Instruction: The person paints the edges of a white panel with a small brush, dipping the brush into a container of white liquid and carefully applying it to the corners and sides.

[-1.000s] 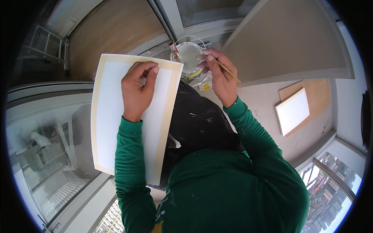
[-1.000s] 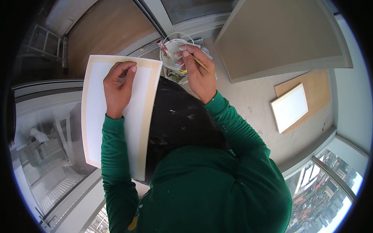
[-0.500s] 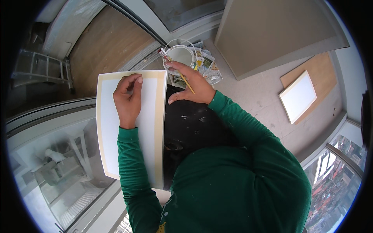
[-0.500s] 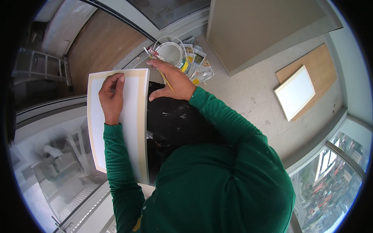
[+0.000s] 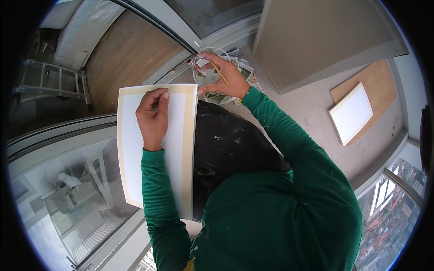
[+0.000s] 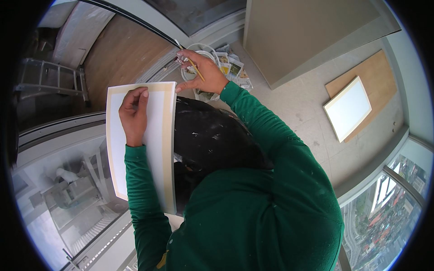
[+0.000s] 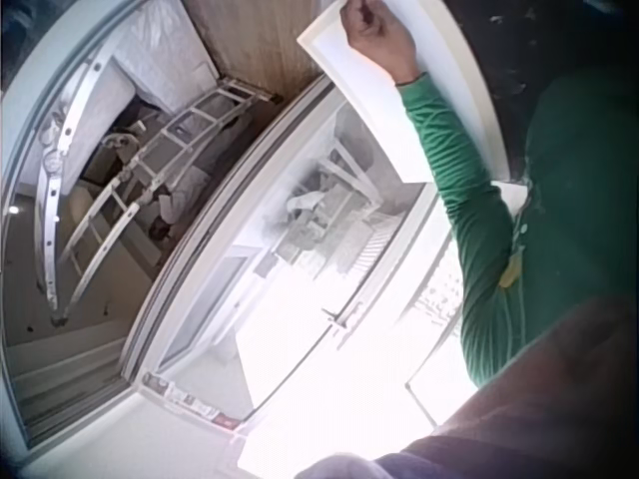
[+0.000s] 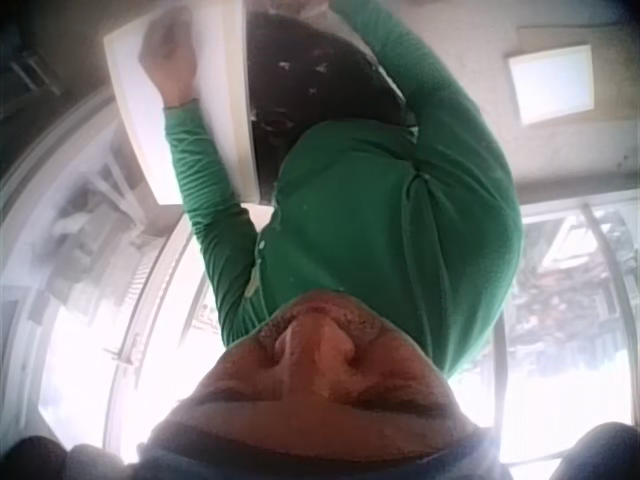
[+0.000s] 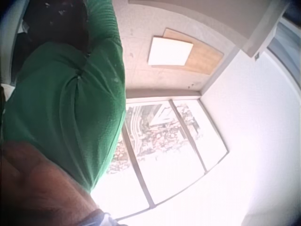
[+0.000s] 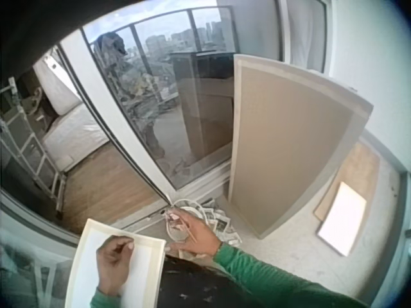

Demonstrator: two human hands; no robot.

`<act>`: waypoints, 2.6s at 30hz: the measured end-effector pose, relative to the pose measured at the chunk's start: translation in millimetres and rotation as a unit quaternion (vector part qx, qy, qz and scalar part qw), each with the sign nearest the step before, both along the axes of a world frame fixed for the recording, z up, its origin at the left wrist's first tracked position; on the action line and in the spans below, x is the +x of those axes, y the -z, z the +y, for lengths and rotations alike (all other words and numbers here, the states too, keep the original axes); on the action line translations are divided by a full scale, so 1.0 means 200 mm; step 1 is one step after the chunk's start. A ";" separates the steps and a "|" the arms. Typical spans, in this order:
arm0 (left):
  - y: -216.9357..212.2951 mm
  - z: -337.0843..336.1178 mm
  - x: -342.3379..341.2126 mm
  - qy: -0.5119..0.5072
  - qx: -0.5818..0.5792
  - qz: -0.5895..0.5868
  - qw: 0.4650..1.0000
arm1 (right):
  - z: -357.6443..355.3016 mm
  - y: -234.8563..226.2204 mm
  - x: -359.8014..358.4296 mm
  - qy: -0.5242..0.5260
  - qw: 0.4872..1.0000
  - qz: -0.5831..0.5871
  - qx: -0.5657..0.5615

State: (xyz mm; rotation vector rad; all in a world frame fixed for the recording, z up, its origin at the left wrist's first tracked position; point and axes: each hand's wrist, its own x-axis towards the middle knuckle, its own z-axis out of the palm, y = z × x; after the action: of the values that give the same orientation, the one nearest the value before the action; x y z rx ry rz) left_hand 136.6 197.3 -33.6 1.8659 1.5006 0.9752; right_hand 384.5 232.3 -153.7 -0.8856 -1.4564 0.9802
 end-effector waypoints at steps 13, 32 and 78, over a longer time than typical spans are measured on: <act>-0.03 0.00 -0.02 0.014 0.024 -0.005 1.000 | 0.33 0.41 0.14 0.026 0.954 -0.282 -0.096; -0.03 -0.07 -0.21 -0.038 0.031 0.022 0.999 | 0.83 0.87 -0.21 -0.175 0.730 -0.622 -0.221; 0.08 -0.04 -0.18 -0.072 -0.016 -0.107 0.992 | -0.01 0.33 0.23 0.015 0.923 -0.381 -0.051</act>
State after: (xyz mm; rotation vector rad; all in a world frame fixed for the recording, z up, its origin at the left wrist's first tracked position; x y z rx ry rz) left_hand 100.7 189.1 -49.8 1.5924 1.5259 1.1695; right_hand 430.2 231.0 -219.0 -1.4639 -2.0360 0.7119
